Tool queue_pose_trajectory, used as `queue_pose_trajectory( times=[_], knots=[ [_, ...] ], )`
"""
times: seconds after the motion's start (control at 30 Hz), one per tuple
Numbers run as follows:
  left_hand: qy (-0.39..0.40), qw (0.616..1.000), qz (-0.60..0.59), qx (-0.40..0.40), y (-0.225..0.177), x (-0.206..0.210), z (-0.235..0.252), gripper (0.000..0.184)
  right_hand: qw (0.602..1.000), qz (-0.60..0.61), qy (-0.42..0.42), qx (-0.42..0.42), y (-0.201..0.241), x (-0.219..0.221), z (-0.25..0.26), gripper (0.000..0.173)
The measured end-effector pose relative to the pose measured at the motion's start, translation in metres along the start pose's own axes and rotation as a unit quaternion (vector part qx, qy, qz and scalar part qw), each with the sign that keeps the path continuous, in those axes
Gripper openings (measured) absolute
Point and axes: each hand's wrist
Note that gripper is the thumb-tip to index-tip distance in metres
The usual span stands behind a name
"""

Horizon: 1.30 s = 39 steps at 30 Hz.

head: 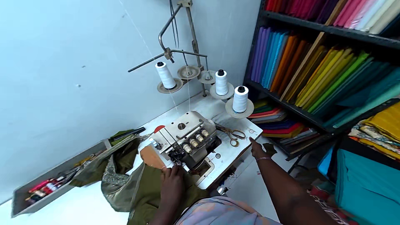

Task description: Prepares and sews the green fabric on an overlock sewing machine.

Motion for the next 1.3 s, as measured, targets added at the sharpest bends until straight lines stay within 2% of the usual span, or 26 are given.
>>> queue_pose_trajectory(
  times=[0.1, 0.27, 0.33, 0.4, 0.43, 0.5, 0.53, 0.6, 0.67, 0.7, 0.77, 0.87, 1.0, 1.1, 1.3],
  knots=[
    [0.011, 0.998, -0.062, -0.002, 0.010, 0.005, -0.004, 0.024, 1.000, 0.016, -0.003, -0.002, -0.006, 0.010, 0.002, 0.075],
    [0.138, 0.983, -0.099, -0.068, 0.012, -0.014, 0.003, 0.040, 0.999, -0.011, -0.003, -0.043, -0.017, 0.007, 0.011, 0.083],
    [0.180, 0.976, -0.092, -0.076, 0.013, -0.015, 0.002, 0.045, 0.990, -0.088, -0.046, -0.095, -0.001, -0.002, -0.017, 0.086],
    [0.202, 0.971, -0.096, -0.078, 0.012, -0.013, -0.002, 0.048, 0.959, -0.152, -0.107, -0.212, 0.008, 0.005, -0.047, 0.083],
    [0.201, 0.972, -0.098, -0.077, 0.012, -0.012, -0.005, 0.048, 0.946, -0.138, -0.086, -0.281, 0.002, 0.013, -0.062, 0.075],
    [0.202, 0.973, -0.088, -0.073, 0.011, -0.010, -0.008, 0.048, 0.915, -0.134, 0.092, -0.370, -0.022, 0.022, -0.109, 0.047],
    [0.204, 0.973, -0.081, -0.070, 0.010, -0.009, -0.008, 0.049, 0.892, -0.153, 0.215, -0.366, -0.039, 0.025, -0.134, 0.035],
    [0.212, 0.972, -0.072, -0.069, 0.007, -0.006, -0.009, 0.052, 0.825, -0.221, 0.438, -0.280, -0.064, 0.030, -0.179, 0.036],
    [0.216, 0.971, -0.081, -0.069, 0.003, -0.006, -0.009, 0.059, 0.782, -0.257, 0.527, -0.210, -0.082, 0.035, -0.210, 0.045],
    [0.223, 0.969, -0.085, -0.070, 0.001, -0.007, -0.008, 0.062, 0.776, -0.262, 0.536, -0.205, -0.088, 0.038, -0.218, 0.043],
    [0.231, 0.967, -0.077, -0.076, -0.004, -0.007, -0.008, 0.065, 0.776, -0.257, 0.524, -0.238, -0.094, 0.042, -0.221, 0.026],
    [0.247, 0.964, -0.043, -0.088, -0.009, -0.010, -0.008, 0.062, 0.780, -0.279, 0.479, -0.291, -0.089, 0.039, -0.220, 0.028],
    [0.267, 0.958, -0.034, -0.099, -0.011, -0.011, -0.004, 0.063, 0.812, -0.229, 0.399, -0.359, -0.091, 0.029, -0.229, 0.022],
    [0.259, 0.959, -0.046, -0.106, -0.010, -0.009, -0.004, 0.059, 0.835, -0.226, 0.369, -0.341, -0.089, 0.030, -0.233, 0.018],
    [0.243, 0.962, -0.057, -0.110, -0.006, -0.008, -0.006, 0.061, 0.841, -0.236, 0.408, -0.266, -0.088, 0.038, -0.231, 0.017]
  ],
)
Point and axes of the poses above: each hand's wrist, its own z-axis towards the middle knuckle, its own x-axis out of the palm, y = z × x, and after that the axes turned 14 degrees about -y, right-handed
